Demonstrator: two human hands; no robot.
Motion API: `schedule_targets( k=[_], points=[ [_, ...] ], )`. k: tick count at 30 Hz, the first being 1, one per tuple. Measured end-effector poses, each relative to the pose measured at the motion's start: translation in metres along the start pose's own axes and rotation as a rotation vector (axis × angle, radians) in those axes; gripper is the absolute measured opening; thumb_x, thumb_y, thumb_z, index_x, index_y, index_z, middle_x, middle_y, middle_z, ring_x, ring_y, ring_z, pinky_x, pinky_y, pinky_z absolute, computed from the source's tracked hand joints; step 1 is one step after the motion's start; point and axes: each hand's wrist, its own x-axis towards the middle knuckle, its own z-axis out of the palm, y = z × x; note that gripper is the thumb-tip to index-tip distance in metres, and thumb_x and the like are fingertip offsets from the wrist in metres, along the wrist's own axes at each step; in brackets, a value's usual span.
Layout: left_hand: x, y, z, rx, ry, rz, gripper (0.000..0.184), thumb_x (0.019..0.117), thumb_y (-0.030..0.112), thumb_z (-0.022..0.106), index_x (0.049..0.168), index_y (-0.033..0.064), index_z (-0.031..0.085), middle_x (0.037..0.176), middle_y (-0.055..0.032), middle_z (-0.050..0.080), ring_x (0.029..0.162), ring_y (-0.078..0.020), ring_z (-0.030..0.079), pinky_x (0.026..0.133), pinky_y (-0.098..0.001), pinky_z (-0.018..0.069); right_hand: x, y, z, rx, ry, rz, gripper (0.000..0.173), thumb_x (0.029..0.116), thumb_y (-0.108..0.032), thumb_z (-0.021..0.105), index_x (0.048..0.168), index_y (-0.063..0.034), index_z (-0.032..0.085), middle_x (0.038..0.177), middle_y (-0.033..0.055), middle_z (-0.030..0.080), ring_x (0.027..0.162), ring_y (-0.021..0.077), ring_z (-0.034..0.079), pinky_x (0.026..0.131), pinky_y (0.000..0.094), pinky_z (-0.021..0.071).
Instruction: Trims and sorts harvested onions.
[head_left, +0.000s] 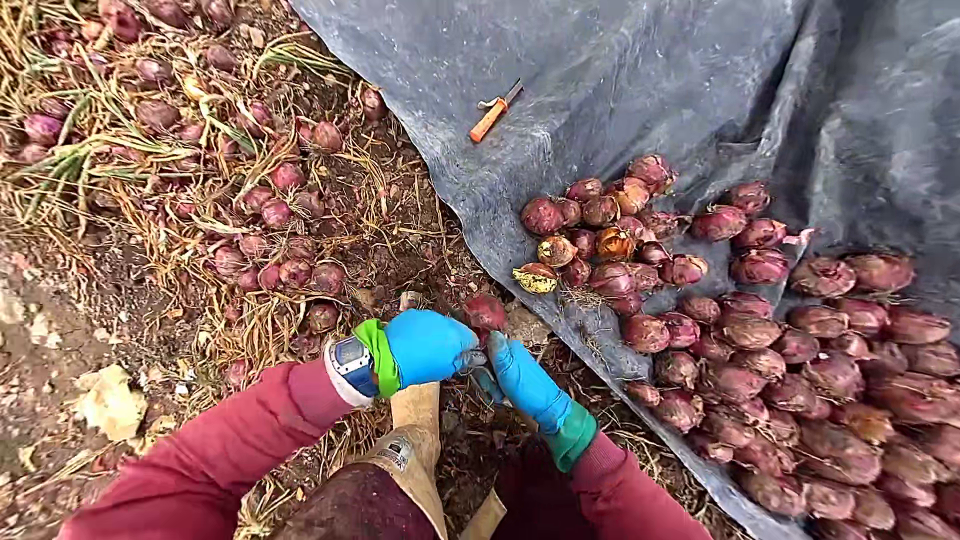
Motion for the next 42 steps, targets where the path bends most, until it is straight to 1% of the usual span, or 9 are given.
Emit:
schedule_targets(
  k=[6,13,20,22,24,26,31,37,42],
  points=[
    [-0.011,-0.104,0.003,-0.185,0.403,-0.559,0.038,0.1015,0.050,0.059,0.116,0.0188,0.074,0.110,-0.0092,0.075,0.105,-0.0314,0.071,0.090,-0.0630,0.0550,-0.011,0.012,-0.027,0.440,0.459,-0.048,0.093,0.0898,-0.084,0.000,0.087,-0.0146,0.061,0.052,0.0016,0.050,0.039,0.0185,0.048,0.038,0.0403,0.0485],
    [-0.009,-0.168,0.191,-0.074,-0.157,-0.400,0.070,0.0789,0.010,0.082,0.144,0.0219,0.060,0.157,-0.0072,0.050,0.121,-0.0372,0.065,0.092,-0.0650,0.0569,-0.037,0.070,0.033,0.321,0.287,0.181,0.092,0.1028,-0.064,-0.001,0.111,-0.0040,0.068,0.060,0.0116,0.061,0.044,0.0251,0.059,0.044,0.0438,0.0563],
    [-0.012,-0.187,0.183,-0.123,-0.084,-0.488,0.077,0.0671,0.052,0.090,0.131,0.0163,0.068,0.136,-0.0137,0.060,0.117,-0.0323,0.065,0.094,-0.0582,0.0581,-0.035,0.081,0.054,0.431,0.213,0.294,0.096,0.1020,-0.065,-0.002,0.114,-0.0012,0.069,0.063,0.0139,0.061,0.048,0.0260,0.059,0.047,0.0427,0.0566],
    [-0.025,-0.164,0.164,-0.433,0.124,-0.537,0.076,0.0694,0.052,0.091,0.131,0.0153,0.067,0.129,-0.0098,0.067,0.114,-0.0270,0.067,0.097,-0.0549,0.0570,-0.034,0.080,0.055,0.473,0.213,0.303,0.098,0.1009,-0.067,-0.003,0.114,-0.0012,0.068,0.063,0.0143,0.061,0.049,0.0270,0.061,0.049,0.0446,0.0581],
    [-0.046,-0.117,0.131,-0.772,0.291,-0.488,0.070,0.0732,0.044,0.091,0.131,0.0154,0.064,0.105,-0.0111,0.074,0.089,-0.0250,0.073,0.079,-0.0514,0.0614,-0.032,0.078,0.064,0.505,0.175,0.285,0.097,0.0992,-0.072,0.000,0.110,-0.0004,0.065,0.063,0.0127,0.061,0.049,0.0257,0.061,0.049,0.0433,0.0585],
    [-0.054,-0.079,0.106,-0.917,0.345,-0.351,0.062,0.0700,0.037,0.094,0.124,0.0174,0.069,0.096,-0.0028,0.076,0.085,-0.0161,0.074,0.078,-0.0432,0.0635,-0.026,0.067,0.074,0.482,0.073,0.118,0.097,0.0929,-0.084,0.020,0.105,0.0001,0.066,0.065,0.0110,0.064,0.049,0.0243,0.063,0.048,0.0419,0.0594],
    [-0.048,-0.034,0.082,-0.888,0.182,-0.183,0.070,0.0639,0.035,0.098,0.125,0.0204,0.067,0.104,0.0023,0.076,0.097,-0.0110,0.073,0.089,-0.0397,0.0630,-0.009,0.009,0.071,0.249,0.120,-0.124,0.091,0.0823,-0.093,0.030,0.086,-0.0090,0.066,0.065,0.0046,0.066,0.052,0.0159,0.063,0.049,0.0348,0.0566],
    [-0.025,-0.058,0.066,-0.189,0.146,-0.389,0.072,0.0656,0.085,0.074,0.103,0.0233,0.074,0.088,-0.0003,0.074,0.086,-0.0214,0.072,0.078,-0.0545,0.0578,0.018,0.007,0.043,0.131,-0.038,0.126,0.087,0.0968,-0.080,0.017,0.090,-0.0069,0.065,0.061,0.0093,0.060,0.046,0.0214,0.057,0.046,0.0381,0.0530],
    [-0.002,-0.083,0.060,-0.434,0.406,-0.518,0.064,0.0748,0.073,0.078,0.104,0.0173,0.073,0.086,-0.0039,0.075,0.085,-0.0231,0.073,0.080,-0.0568,0.0597,0.017,0.029,0.031,0.358,0.063,0.158,0.096,0.0939,-0.083,0.011,0.101,-0.0053,0.068,0.058,0.0103,0.057,0.043,0.0209,0.054,0.043,0.0383,0.0532]
  ],
)
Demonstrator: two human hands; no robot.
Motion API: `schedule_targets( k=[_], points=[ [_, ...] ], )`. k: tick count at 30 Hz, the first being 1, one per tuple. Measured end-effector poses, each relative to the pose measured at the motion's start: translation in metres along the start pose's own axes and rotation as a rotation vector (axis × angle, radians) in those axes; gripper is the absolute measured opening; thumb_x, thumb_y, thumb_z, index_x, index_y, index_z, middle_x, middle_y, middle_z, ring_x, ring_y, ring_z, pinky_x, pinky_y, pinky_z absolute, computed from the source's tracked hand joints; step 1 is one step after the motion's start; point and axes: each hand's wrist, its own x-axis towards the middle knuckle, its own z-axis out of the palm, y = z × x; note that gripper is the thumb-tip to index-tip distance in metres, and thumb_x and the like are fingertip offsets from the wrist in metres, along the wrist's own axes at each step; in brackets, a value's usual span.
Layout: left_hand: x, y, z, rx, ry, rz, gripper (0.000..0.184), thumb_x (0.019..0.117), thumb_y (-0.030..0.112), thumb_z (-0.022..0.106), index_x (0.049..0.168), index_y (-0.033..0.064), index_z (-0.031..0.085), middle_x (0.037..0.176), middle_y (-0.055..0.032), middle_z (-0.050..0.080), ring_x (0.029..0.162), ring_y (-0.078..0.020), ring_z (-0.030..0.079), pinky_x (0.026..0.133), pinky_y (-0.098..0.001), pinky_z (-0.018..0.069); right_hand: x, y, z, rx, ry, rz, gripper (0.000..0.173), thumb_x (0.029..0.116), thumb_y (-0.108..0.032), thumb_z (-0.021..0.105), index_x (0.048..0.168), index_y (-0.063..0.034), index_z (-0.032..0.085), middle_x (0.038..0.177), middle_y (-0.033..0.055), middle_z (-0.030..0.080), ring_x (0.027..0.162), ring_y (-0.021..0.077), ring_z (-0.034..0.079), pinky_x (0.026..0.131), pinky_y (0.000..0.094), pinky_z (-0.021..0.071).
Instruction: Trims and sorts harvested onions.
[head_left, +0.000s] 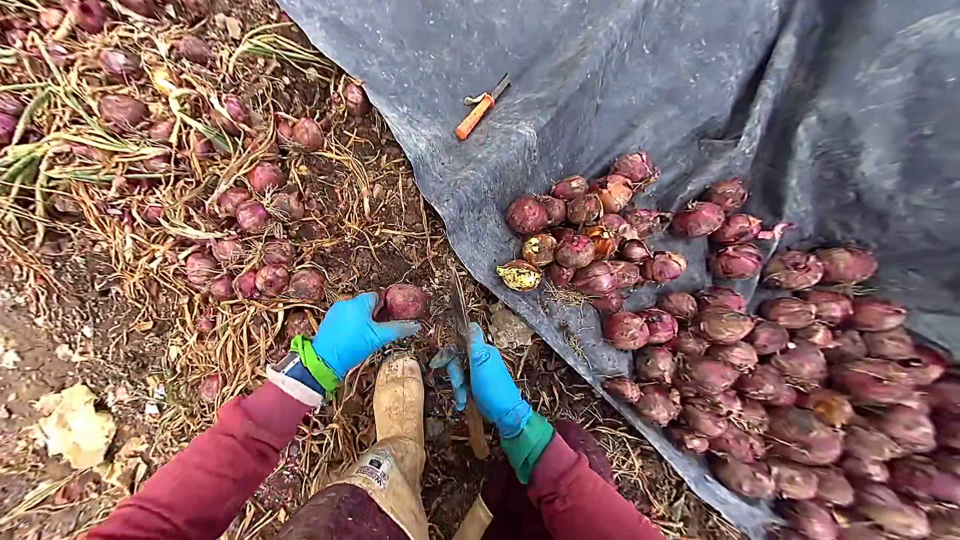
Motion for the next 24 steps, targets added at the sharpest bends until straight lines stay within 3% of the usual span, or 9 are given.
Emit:
schedule_targets(
  k=[2,4,7,11,14,16,19,21,24],
  points=[
    [-0.014,0.030,-0.007,0.112,-0.103,0.129,0.044,0.0915,0.061,0.069,0.097,0.0172,0.073,0.085,-0.0023,0.073,0.083,-0.0211,0.071,0.077,-0.0529,0.0587,-0.001,0.001,-0.009,-0.185,-0.106,0.074,0.093,0.0962,-0.080,0.014,0.105,-0.0059,0.069,0.065,0.0095,0.062,0.048,0.0198,0.058,0.048,0.0366,0.0543],
    [-0.026,0.074,-0.009,0.389,-0.380,0.308,0.039,0.1026,0.052,0.055,0.100,0.0182,0.074,0.096,-0.0040,0.073,0.093,-0.0250,0.071,0.083,-0.0550,0.0562,-0.005,-0.012,-0.017,-0.333,-0.201,0.028,0.090,0.0943,-0.082,0.018,0.101,-0.0076,0.068,0.068,0.0059,0.064,0.052,0.0171,0.060,0.051,0.0350,0.0540],
    [-0.019,0.091,-0.018,0.405,-0.372,0.416,0.035,0.1060,0.048,0.053,0.115,0.0215,0.074,0.110,-0.0060,0.075,0.103,-0.0291,0.071,0.086,-0.0606,0.0553,-0.027,-0.030,-0.034,-0.248,0.035,-0.198,0.094,0.0923,-0.084,0.011,0.092,-0.0091,0.067,0.060,0.0035,0.060,0.045,0.0155,0.055,0.044,0.0340,0.0512],
    [-0.030,-0.015,-0.089,0.103,0.217,0.047,0.044,0.1001,0.055,0.062,0.112,0.0151,0.077,0.100,-0.0093,0.076,0.097,-0.0285,0.073,0.089,-0.0606,0.0553,-0.035,-0.039,-0.073,0.205,0.327,-0.337,0.098,0.0898,-0.081,-0.009,0.093,-0.0161,0.064,0.051,-0.0016,0.050,0.038,0.0149,0.047,0.037,0.0357,0.0467],
    [-0.086,-0.117,-0.115,0.286,0.263,-0.388,0.044,0.0979,0.055,0.064,0.099,0.0111,0.073,0.091,-0.0181,0.073,0.091,-0.0408,0.071,0.079,-0.0703,0.0522,-0.041,-0.017,-0.079,0.158,0.373,-0.245,0.097,0.0929,-0.076,-0.010,0.097,-0.0134,0.064,0.052,0.0000,0.051,0.039,0.0164,0.050,0.038,0.0375,0.0498],
    [-0.121,-0.153,-0.095,0.287,0.208,-0.503,0.040,0.0948,0.051,0.071,0.092,0.0116,0.074,0.087,-0.0168,0.073,0.089,-0.0403,0.070,0.079,-0.0706,0.0525,-0.042,0.005,-0.060,0.108,0.354,-0.140,0.096,0.0965,-0.072,-0.009,0.106,-0.0100,0.064,0.054,0.0021,0.053,0.040,0.0181,0.051,0.039,0.0402,0.0515],
    [-0.143,-0.162,-0.024,-0.047,0.229,-0.528,0.035,0.0914,0.049,0.076,0.099,0.0144,0.076,0.089,-0.0100,0.075,0.088,-0.0305,0.072,0.082,-0.0634,0.0564,-0.038,0.034,-0.016,0.041,0.273,-0.024,0.096,0.0990,-0.070,-0.005,0.111,-0.0064,0.065,0.058,0.0080,0.056,0.042,0.0229,0.054,0.041,0.0450,0.0534],
    [-0.137,-0.162,0.038,-0.280,0.305,-0.562,0.042,0.0878,0.043,0.081,0.115,0.0134,0.073,0.099,-0.0129,0.075,0.094,-0.0337,0.072,0.085,-0.0654,0.0564,-0.039,0.042,0.012,-0.043,0.169,-0.011,0.097,0.1006,-0.068,-0.004,0.114,-0.0050,0.068,0.061,0.0110,0.060,0.045,0.0254,0.057,0.043,0.0455,0.0555],
    [-0.108,-0.163,0.109,-0.522,0.289,-0.620,0.087,0.0771,0.034,0.091,0.151,0.0115,0.050,0.130,-0.0219,0.067,0.121,-0.0423,0.064,0.101,-0.0676,0.0509,-0.046,0.048,0.038,-0.121,0.046,0.001,0.094,0.1030,-0.064,-0.001,0.112,-0.0028,0.070,0.065,0.0119,0.064,0.048,0.0251,0.061,0.046,0.0429,0.0573]
  ],
)
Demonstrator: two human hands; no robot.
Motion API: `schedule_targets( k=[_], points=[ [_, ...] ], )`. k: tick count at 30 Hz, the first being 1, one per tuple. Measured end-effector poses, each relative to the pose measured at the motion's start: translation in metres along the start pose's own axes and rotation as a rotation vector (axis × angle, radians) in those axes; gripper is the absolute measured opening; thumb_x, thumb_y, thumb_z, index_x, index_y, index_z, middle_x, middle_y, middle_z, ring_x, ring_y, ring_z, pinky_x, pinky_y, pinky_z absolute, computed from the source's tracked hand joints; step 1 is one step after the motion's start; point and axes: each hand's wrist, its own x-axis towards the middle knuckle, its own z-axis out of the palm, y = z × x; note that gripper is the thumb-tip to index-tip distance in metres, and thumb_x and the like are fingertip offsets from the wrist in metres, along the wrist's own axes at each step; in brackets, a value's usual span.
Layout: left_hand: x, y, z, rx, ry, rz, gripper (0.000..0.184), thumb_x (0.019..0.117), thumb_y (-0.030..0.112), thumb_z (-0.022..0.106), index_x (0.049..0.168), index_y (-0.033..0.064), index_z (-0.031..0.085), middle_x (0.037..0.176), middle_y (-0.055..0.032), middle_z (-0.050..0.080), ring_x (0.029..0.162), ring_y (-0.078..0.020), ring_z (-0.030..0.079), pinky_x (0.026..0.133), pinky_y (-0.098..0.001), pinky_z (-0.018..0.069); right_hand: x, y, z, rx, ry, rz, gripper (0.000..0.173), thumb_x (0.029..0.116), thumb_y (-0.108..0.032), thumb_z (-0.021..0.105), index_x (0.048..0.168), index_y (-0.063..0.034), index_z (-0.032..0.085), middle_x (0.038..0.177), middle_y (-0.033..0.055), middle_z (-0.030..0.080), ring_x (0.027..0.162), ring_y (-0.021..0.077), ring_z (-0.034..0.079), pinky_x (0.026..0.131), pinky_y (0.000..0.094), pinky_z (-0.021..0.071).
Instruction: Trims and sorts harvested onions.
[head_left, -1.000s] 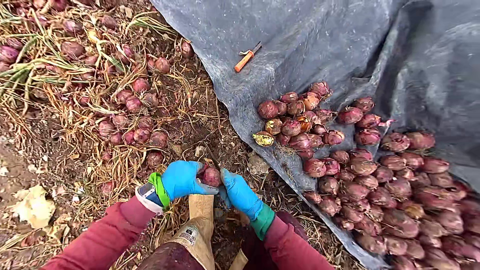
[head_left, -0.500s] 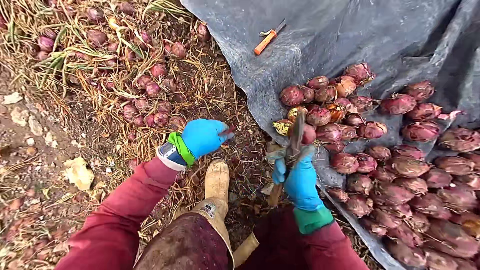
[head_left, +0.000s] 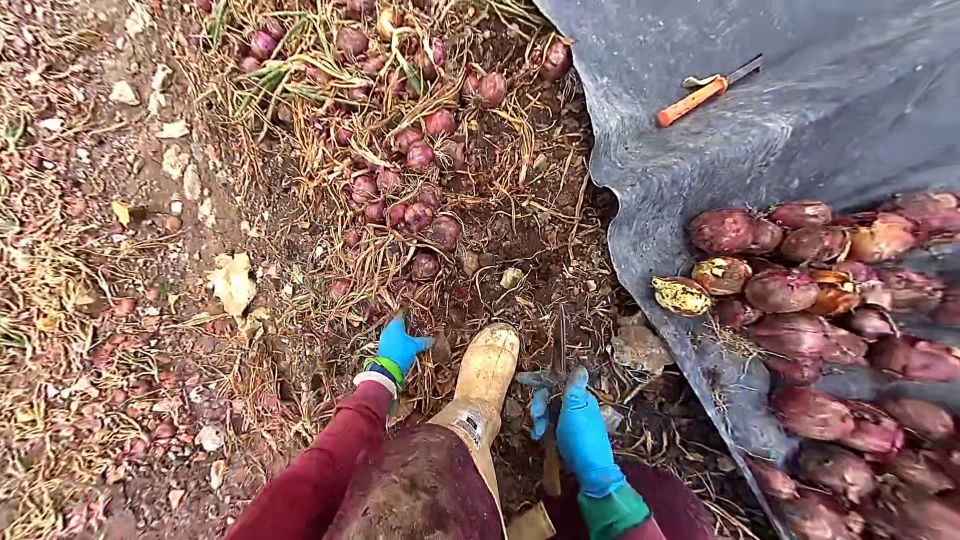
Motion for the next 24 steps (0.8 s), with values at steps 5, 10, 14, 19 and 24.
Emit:
schedule_targets(
  k=[5,10,14,19,24],
  points=[
    [0.037,0.015,0.014,0.220,-0.117,-0.035,0.095,0.0621,0.056,0.094,0.137,0.0083,0.061,0.121,-0.0195,0.070,0.115,-0.0379,0.067,0.098,-0.0640,0.0540,-0.013,0.004,-0.006,-0.039,-0.029,0.019,0.093,0.1036,-0.064,0.002,0.116,-0.0014,0.069,0.065,0.0131,0.064,0.047,0.0253,0.060,0.044,0.0426,0.0561],
    [-0.018,0.043,-0.006,-0.196,-0.228,0.272,0.096,0.0608,0.027,0.099,0.145,0.0151,0.053,0.125,-0.0166,0.069,0.111,-0.0341,0.068,0.090,-0.0589,0.0586,0.000,0.005,-0.027,0.052,0.049,0.116,0.101,0.1003,-0.067,-0.007,0.120,-0.0006,0.067,0.066,0.0161,0.064,0.048,0.0278,0.059,0.046,0.0459,0.0561],
    [-0.025,0.099,-0.026,-0.535,-0.460,0.398,0.074,0.0751,0.038,0.088,0.139,0.0159,0.058,0.119,-0.0079,0.072,0.105,-0.0201,0.071,0.087,-0.0439,0.0621,0.024,-0.007,-0.018,0.090,-0.061,0.130,0.096,0.1017,-0.066,-0.002,0.122,-0.0012,0.065,0.067,0.0131,0.063,0.048,0.0244,0.059,0.046,0.0415,0.0553],
    [-0.028,0.175,-0.023,-0.221,-0.637,0.481,0.092,0.0686,0.096,0.058,0.105,0.0117,0.068,0.075,-0.0047,0.069,0.050,-0.0135,0.060,0.044,-0.0324,0.0526,0.056,-0.049,-0.003,-0.014,-0.280,-0.053,0.077,0.0912,-0.077,0.050,0.099,-0.0030,0.069,0.070,0.0077,0.068,0.053,0.0195,0.064,0.052,0.0361,0.0580],
    [-0.043,0.218,-0.028,0.392,-0.804,0.521,0.097,0.0620,0.048,0.097,0.144,0.0198,0.054,0.110,-0.0025,0.074,0.100,-0.0155,0.072,0.090,-0.0438,0.0609,0.067,-0.086,-0.018,-0.247,-0.169,-0.224,0.081,0.0799,-0.090,0.047,0.082,-0.0117,0.067,0.065,0.0001,0.066,0.054,0.0112,0.063,0.052,0.0324,0.0559]
  ],
)
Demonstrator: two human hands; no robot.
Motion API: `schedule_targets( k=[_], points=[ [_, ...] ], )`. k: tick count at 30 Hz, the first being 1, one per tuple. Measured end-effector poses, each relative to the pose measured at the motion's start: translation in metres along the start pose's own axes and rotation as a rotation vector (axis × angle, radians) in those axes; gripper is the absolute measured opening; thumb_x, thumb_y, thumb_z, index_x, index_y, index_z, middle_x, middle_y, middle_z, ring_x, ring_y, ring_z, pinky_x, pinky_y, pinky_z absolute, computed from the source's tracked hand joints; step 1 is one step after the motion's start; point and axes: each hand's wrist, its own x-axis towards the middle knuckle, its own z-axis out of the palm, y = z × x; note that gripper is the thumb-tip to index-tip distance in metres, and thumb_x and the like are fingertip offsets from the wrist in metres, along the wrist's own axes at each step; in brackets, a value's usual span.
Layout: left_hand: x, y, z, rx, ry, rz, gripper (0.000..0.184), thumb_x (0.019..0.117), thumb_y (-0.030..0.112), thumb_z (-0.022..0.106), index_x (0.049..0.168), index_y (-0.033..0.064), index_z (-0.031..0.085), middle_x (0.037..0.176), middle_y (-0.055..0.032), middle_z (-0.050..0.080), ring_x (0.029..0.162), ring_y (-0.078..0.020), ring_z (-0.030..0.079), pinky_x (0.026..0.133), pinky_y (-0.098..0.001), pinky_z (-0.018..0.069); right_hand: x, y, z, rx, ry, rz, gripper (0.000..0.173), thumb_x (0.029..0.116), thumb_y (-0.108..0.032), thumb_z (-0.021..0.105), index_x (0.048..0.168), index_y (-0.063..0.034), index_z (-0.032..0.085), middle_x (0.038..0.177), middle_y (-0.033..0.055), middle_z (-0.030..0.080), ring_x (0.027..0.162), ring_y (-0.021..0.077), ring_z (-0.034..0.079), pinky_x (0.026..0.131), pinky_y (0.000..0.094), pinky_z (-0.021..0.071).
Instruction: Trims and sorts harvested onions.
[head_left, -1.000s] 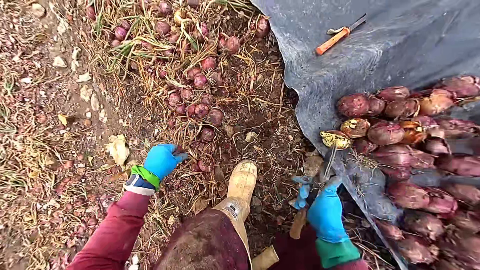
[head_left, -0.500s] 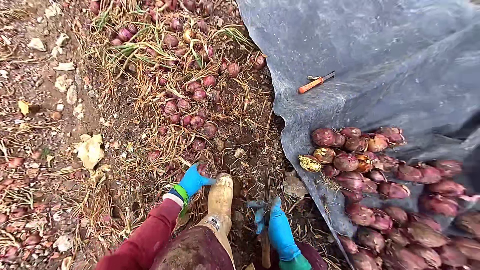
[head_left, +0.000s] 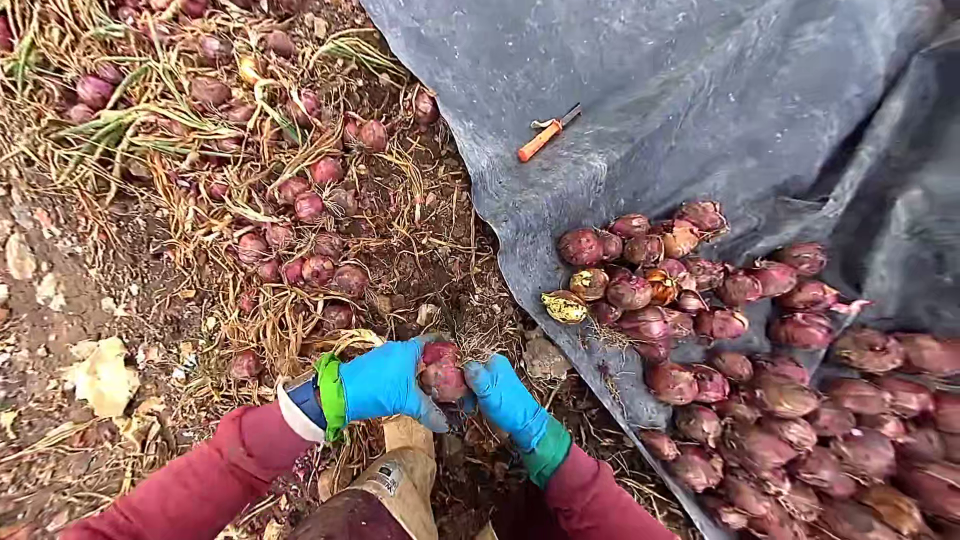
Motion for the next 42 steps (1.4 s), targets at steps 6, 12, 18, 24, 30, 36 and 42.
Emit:
schedule_targets(
  k=[6,12,18,24,30,36,42],
  points=[
    [0.000,-0.005,-0.017,0.059,-0.117,0.039,0.069,0.0644,0.047,0.097,0.118,0.0121,0.071,0.100,-0.0010,0.075,0.095,-0.0126,0.071,0.089,-0.0406,0.0590,-0.007,0.010,0.004,-0.179,-0.025,-0.141,0.087,0.0885,-0.089,0.020,0.071,-0.0154,0.063,0.060,-0.0009,0.061,0.055,0.0115,0.061,0.051,0.0377,0.0539],
    [0.014,-0.045,-0.008,0.451,0.200,-0.214,0.064,0.0706,0.076,0.079,0.100,0.0192,0.074,0.090,-0.0043,0.073,0.089,-0.0257,0.071,0.081,-0.0575,0.0569,-0.009,0.015,0.007,-0.071,-0.073,0.169,0.081,0.0975,-0.078,0.024,0.081,-0.0123,0.068,0.056,0.0042,0.053,0.045,0.0172,0.052,0.045,0.0378,0.0478],
    [-0.011,-0.022,0.013,0.285,0.340,-0.189,0.047,0.0839,0.061,0.076,0.088,0.0147,0.072,0.080,-0.0051,0.071,0.081,-0.0252,0.071,0.076,-0.0558,0.0578,-0.021,0.030,0.010,-0.057,-0.199,0.328,0.087,0.0980,-0.077,0.017,0.105,-0.0098,0.071,0.065,0.0049,0.060,0.049,0.0175,0.056,0.048,0.0362,0.0512],
    [0.010,0.024,0.011,0.502,0.165,-0.003,0.041,0.1044,0.052,0.052,0.112,0.0183,0.073,0.106,-0.0078,0.074,0.102,-0.0293,0.071,0.086,-0.0595,0.0562,-0.053,0.025,-0.015,0.209,0.251,0.004,0.097,0.0860,-0.091,0.015,0.088,-0.0090,0.067,0.052,0.0029,0.053,0.038,0.0159,0.049,0.037,0.0346,0.0473],
    [0.008,-0.105,-0.095,0.193,0.904,-0.469,0.048,0.0894,0.057,0.073,0.102,0.0101,0.076,0.098,-0.0184,0.074,0.100,-0.0404,0.070,0.090,-0.0680,0.0527,-0.062,0.046,-0.048,0.370,0.569,0.053,0.093,0.0989,-0.071,-0.001,0.099,-0.0052,0.064,0.054,0.0062,0.055,0.038,0.0208,0.050,0.036,0.0410,0.0497],
    [0.084,-0.176,-0.120,0.620,0.674,-0.437,0.074,0.0785,0.006,0.079,0.145,0.0304,0.059,0.149,-0.0250,0.050,0.120,-0.0527,0.060,0.080,-0.0698,0.0576,-0.049,0.069,-0.001,0.320,0.382,0.199,0.097,0.1014,-0.067,-0.001,0.108,-0.0010,0.070,0.059,0.0108,0.061,0.042,0.0233,0.056,0.039,0.0415,0.0531],
    [0.041,-0.141,-0.155,0.396,0.746,-0.403,0.072,0.0743,0.045,0.088,0.138,0.0227,0.064,0.133,-0.0195,0.063,0.112,-0.0416,0.067,0.089,-0.0689,0.0555,-0.031,0.064,0.017,0.352,0.218,0.300,0.101,0.0995,-0.069,-0.004,0.112,-0.0006,0.070,0.061,0.0134,0.062,0.044,0.0246,0.058,0.041,0.0416,0.0543]
  ],
)
